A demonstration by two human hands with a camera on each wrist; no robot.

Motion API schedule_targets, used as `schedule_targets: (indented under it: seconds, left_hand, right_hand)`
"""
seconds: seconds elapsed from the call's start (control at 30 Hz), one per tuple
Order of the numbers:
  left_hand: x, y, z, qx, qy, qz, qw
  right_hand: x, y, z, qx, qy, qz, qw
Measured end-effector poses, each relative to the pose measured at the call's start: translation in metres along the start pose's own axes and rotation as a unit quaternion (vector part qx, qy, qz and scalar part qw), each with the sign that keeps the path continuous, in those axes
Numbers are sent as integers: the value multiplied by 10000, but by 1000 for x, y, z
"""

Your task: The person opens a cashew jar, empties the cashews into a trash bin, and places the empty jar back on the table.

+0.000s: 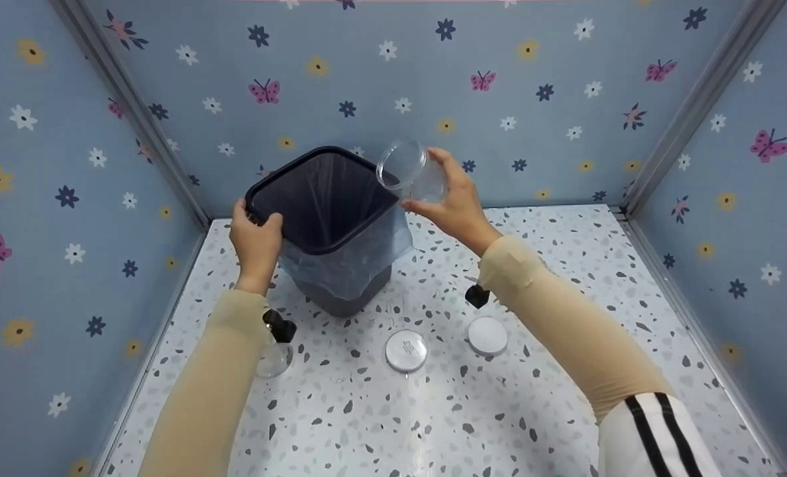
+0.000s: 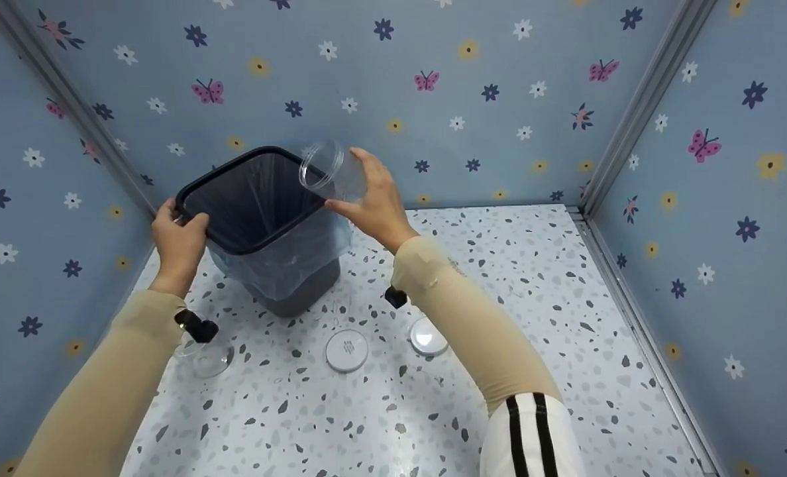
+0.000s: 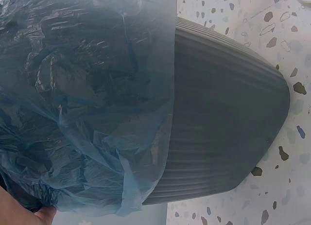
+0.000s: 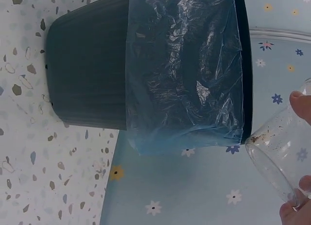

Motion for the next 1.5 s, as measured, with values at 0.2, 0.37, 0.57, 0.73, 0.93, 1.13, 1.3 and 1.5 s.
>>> schedule_targets:
  seconds: [0.2, 0.37, 0.57, 0.73, 0.93, 1.13, 1.3, 1.5]
  left_hand:
    - [0, 1, 0, -38, 27, -44, 10000]
    - [0, 3, 0, -82, 137, -98, 9998]
    - [-1, 3, 0, -69, 94, -29, 9999]
    - [-1, 2, 0, -91, 156, -41, 9998]
    - [-1, 1, 1, -50, 154, -22, 9999]
    - [-2, 1, 0, -74, 166, -98, 9998]
    - [-1, 2, 1, -7, 222, -90, 9997]
    - [0, 1, 2, 7, 94, 10, 10000]
  right_hand:
    - [3, -4, -5, -45, 0, -34, 10000]
    - [6, -7, -9, -89, -4, -109, 9999]
    - [10, -13, -13, -109, -24, -129, 9999]
    - [12, -17, -19, -190, -87, -145, 9997]
    - [13, -19, -26, -188, -20, -195, 9996]
    - [13, -24, -31, -252, 72, -160, 9995]
    - [12, -27, -37, -349, 97, -146, 9992]
    - [11, -31, -42, -386, 162, -193, 9989]
Point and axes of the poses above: each hand's wrist, its own y-axis towards the middle knuckle, its own x-axis out of the back of the hand, z = x × y, the point moved 7 cm from there along y, towards the middle knuckle, and after that the axes turned 8 degrees about -x, right-handed, at the moved point
